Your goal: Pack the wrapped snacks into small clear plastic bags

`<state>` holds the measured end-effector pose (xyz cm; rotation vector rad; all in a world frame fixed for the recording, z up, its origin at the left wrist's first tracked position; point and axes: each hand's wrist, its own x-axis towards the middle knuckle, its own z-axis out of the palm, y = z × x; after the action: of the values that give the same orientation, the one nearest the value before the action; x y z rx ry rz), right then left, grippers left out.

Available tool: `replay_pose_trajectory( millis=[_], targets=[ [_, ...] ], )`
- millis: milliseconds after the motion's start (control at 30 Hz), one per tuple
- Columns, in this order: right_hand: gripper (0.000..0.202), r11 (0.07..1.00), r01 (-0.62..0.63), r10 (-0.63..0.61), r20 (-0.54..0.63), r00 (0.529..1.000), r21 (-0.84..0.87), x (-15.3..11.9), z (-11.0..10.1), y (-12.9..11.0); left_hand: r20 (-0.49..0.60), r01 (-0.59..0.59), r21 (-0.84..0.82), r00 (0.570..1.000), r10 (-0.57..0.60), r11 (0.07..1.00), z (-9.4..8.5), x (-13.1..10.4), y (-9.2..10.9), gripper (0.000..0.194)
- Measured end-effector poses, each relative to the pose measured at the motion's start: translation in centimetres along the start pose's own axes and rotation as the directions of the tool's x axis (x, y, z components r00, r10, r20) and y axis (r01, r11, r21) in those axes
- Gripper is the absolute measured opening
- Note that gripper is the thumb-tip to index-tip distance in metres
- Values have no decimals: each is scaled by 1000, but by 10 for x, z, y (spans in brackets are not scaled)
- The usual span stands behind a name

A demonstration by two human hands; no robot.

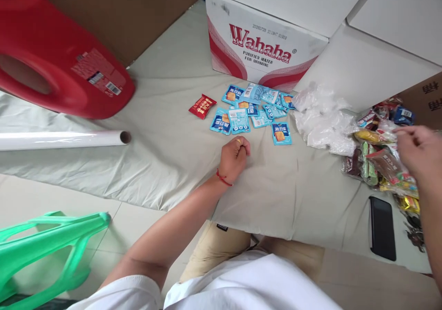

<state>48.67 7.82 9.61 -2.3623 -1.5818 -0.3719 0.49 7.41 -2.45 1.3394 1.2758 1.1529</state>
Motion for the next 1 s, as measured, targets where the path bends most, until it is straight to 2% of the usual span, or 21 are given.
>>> replay_pose_trajectory(
  millis=[33,67,133,167,200,233,300,367,433,500,600,700,767,833,900,933,967,1000],
  targets=[
    [35,995,3,-12,93,996,98,-26,-3,-13,-29,72,-115,997,-76,991,-1,3,1,16],
    [32,983,50,-92,241,966,177,-50,-5,-27,-45,138,-239,987,-153,961,-3,6,1,14],
    [27,934,162,-302,457,837,319,-87,-2,-56,-44,222,-459,961,-272,860,-7,12,3,10],
    [27,909,191,-371,510,776,370,-97,1,-69,-28,242,-540,952,-304,806,-10,15,5,10],
    [28,893,202,-406,527,747,403,-102,5,-81,2,257,-598,948,-319,760,-12,17,6,12],
    [30,890,194,-404,518,754,412,-101,8,-91,49,272,-639,948,-315,720,-15,18,8,15],
    [34,912,161,-326,429,843,377,-85,12,-111,171,314,-690,946,-275,652,-19,19,10,20],
    [31,930,165,-263,283,922,327,-60,15,-130,275,348,-721,937,-214,599,-21,19,11,24],
    [28,939,232,-279,165,946,253,-35,17,-150,332,356,-737,931,-150,575,-21,19,12,30],
    [28,938,304,-327,130,936,166,-17,23,-171,334,327,-736,937,-102,592,-20,20,11,36],
    [28,911,408,-413,153,898,67,-11,41,-202,340,308,-686,937,-83,659,-18,20,10,52],
    [29,850,526,-523,183,833,33,-15,66,-225,463,401,-621,881,-98,673,-18,19,9,63],
    [26,842,538,-535,208,819,46,-16,75,-229,507,443,-610,855,-106,657,-18,18,9,64],
    [24,871,483,-491,170,855,87,-13,72,-225,501,448,-625,858,-111,639,-19,18,11,66],
    [20,903,378,-391,24,920,203,-11,58,-215,482,440,-650,869,-112,619,-20,19,12,66],
    [17,894,311,-303,-74,950,322,-12,49,-210,474,438,-664,873,-113,606,-20,20,13,65],
    [14,843,235,-184,-151,971,485,-15,41,-204,468,438,-677,876,-113,591,-21,21,14,62],
    [14,730,150,-52,-166,985,667,-21,33,-200,465,440,-687,878,-115,578,-21,21,15,58]
  ],
)
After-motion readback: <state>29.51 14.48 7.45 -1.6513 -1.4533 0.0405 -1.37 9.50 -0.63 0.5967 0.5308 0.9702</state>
